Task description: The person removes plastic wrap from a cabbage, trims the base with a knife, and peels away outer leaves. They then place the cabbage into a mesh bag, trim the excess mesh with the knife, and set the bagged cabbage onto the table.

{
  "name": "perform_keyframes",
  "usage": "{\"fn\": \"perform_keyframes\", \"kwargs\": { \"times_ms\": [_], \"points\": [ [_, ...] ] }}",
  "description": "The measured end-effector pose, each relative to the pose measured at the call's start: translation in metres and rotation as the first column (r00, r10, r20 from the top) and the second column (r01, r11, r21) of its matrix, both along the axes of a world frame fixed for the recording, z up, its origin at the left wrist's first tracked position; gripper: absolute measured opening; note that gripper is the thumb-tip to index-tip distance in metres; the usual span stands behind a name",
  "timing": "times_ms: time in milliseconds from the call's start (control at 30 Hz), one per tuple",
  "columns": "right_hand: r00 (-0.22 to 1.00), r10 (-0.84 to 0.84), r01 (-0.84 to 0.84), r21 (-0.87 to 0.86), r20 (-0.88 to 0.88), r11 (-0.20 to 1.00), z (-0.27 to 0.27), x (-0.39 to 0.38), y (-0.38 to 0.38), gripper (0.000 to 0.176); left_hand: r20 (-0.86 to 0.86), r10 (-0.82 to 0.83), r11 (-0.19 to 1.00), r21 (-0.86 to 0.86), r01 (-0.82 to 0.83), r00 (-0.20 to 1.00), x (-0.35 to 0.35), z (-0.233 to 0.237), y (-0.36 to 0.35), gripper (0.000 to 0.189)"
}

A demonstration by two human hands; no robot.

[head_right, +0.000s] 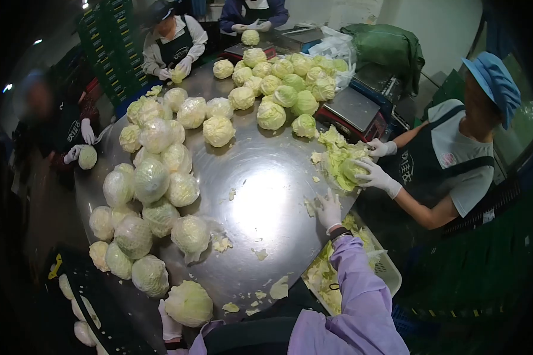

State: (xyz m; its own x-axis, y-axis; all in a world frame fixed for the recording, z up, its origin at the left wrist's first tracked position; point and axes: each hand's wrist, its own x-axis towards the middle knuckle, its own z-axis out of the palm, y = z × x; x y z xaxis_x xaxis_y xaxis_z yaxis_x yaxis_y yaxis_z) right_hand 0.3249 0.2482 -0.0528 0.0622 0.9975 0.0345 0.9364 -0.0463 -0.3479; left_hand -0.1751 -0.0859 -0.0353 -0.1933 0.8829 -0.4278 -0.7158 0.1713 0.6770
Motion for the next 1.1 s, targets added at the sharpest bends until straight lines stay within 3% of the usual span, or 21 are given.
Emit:
{"fn": "perform_keyframes", "kwargs": {
  "times_ms": [67, 100, 133, 167, 200, 233, 267, 333, 367, 433, 567, 633, 667, 733, 833, 900, 967, 1000, 1033, 1067, 1100],
  "points": [
    [0.989, 0.146, -0.145, -0.134, -0.004, 0.98, -0.007, 0.013, 0.01, 0.049, -0.209, -0.058, 0.995, -0.097, 0.038, 0.976, -0.003, 0.006, 0.006, 0.055],
    [0.95, 0.287, -0.26, -0.194, 0.124, 0.946, -0.012, 0.017, 0.008, 0.05, -0.35, -0.122, 0.984, -0.162, 0.069, 0.929, -0.008, 0.018, 0.01, 0.056],
    [0.873, 0.458, -0.436, -0.153, 0.17, 0.887, -0.018, 0.03, 0.003, 0.043, -0.345, -0.105, 0.984, -0.174, 0.047, 0.933, -0.007, 0.034, 0.016, 0.056],
    [0.857, 0.506, -0.479, -0.211, 0.101, 0.852, 0.002, 0.032, -0.007, 0.04, -0.656, -0.25, 0.962, -0.254, 0.103, 0.712, 0.0, 0.051, 0.022, 0.063],
    [0.783, 0.593, -0.568, -0.172, 0.188, 0.805, 0.009, 0.045, -0.013, 0.034, -0.849, -0.376, 0.926, -0.354, 0.129, 0.373, 0.008, 0.068, 0.029, 0.072],
    [0.827, 0.546, -0.425, -0.484, 0.136, 0.765, 0.046, 0.038, -0.018, 0.029, -0.862, -0.42, 0.906, -0.418, 0.072, 0.283, 0.022, 0.083, 0.037, 0.09],
    [0.723, 0.657, -0.454, -0.568, 0.214, 0.686, 0.042, 0.055, -0.02, 0.026, -0.859, -0.418, 0.905, -0.422, 0.054, 0.296, 0.034, 0.089, 0.044, 0.09],
    [0.68, 0.701, -0.505, -0.557, 0.214, 0.659, 0.073, 0.019, -0.033, 0.025, -0.947, -0.319, 0.943, -0.314, 0.111, 0.027, 0.051, 0.099, 0.055, 0.094],
    [0.692, 0.714, -0.636, -0.381, 0.105, 0.672, 0.074, -0.012, -0.039, 0.025, -0.945, -0.326, 0.942, -0.321, 0.101, 0.028, 0.056, 0.101, 0.062, 0.094],
    [0.612, 0.772, -0.79, -0.087, -0.172, 0.607, 0.078, -0.086, -0.053, 0.027, -0.932, -0.329, 0.901, -0.358, 0.247, -0.15, 0.062, 0.098, 0.074, 0.098],
    [0.388, 0.851, -0.913, -0.02, -0.354, 0.408, 0.029, -0.211, -0.074, 0.038, -0.928, -0.267, 0.908, -0.333, 0.254, -0.26, 0.068, 0.088, 0.064, 0.1],
    [0.411, 0.91, -0.901, 0.128, -0.058, 0.416, -0.002, -0.25, -0.081, 0.037, -0.935, -0.295, 0.94, -0.32, 0.114, -0.196, 0.073, 0.085, 0.046, 0.106],
    [0.38, 0.922, -0.911, 0.145, -0.067, 0.386, -0.007, -0.252, -0.088, 0.037, -0.931, -0.302, 0.943, -0.323, 0.077, -0.204, 0.074, 0.08, 0.035, 0.106],
    [0.418, 0.898, -0.903, 0.049, -0.137, 0.427, -0.007, -0.24, -0.097, 0.039, -0.957, -0.275, 0.96, -0.279, 0.033, -0.095, 0.074, 0.065, 0.012, 0.115],
    [0.275, 0.945, -0.959, -0.122, -0.178, 0.256, 0.027, -0.18, -0.133, 0.056, -0.966, -0.251, 0.967, -0.253, 0.028, -0.054, 0.076, 0.048, -0.006, 0.123],
    [0.153, 0.981, -0.974, -0.183, -0.115, 0.131, 0.013, -0.119, -0.15, 0.073, -0.986, -0.16, 0.987, -0.16, 0.01, 0.051, 0.078, 0.049, 0.0, 0.121],
    [0.323, 0.945, -0.922, -0.242, -0.049, 0.303, 0.019, -0.059, -0.164, 0.069, -0.982, -0.185, 0.982, -0.186, -0.038, 0.033, 0.078, 0.049, 0.01, 0.12],
    [0.546, 0.836, -0.829, -0.17, -0.046, 0.532, 0.035, -0.039, -0.165, 0.067, -0.969, -0.245, 0.969, -0.246, -0.016, 0.024, 0.077, 0.054, 0.017, 0.118],
    [0.774, 0.624, -0.632, -0.075, -0.104, 0.771, 0.054, -0.017, -0.168, 0.064, -0.973, -0.232, 0.973, -0.232, -0.016, 0.011, 0.076, 0.06, 0.022, 0.116],
    [0.894, 0.386, -0.39, 0.026, -0.229, 0.92, 0.078, -0.008, -0.168, 0.062, -0.979, -0.202, 0.979, -0.202, -0.024, 0.004, 0.075, 0.07, 0.027, 0.116],
    [0.912, 0.223, -0.214, 0.063, -0.345, 0.975, 0.1, -0.002, -0.165, 0.06, -0.975, -0.203, 0.979, -0.202, -0.015, -0.092, 0.076, 0.079, 0.03, 0.113]
  ]
}}
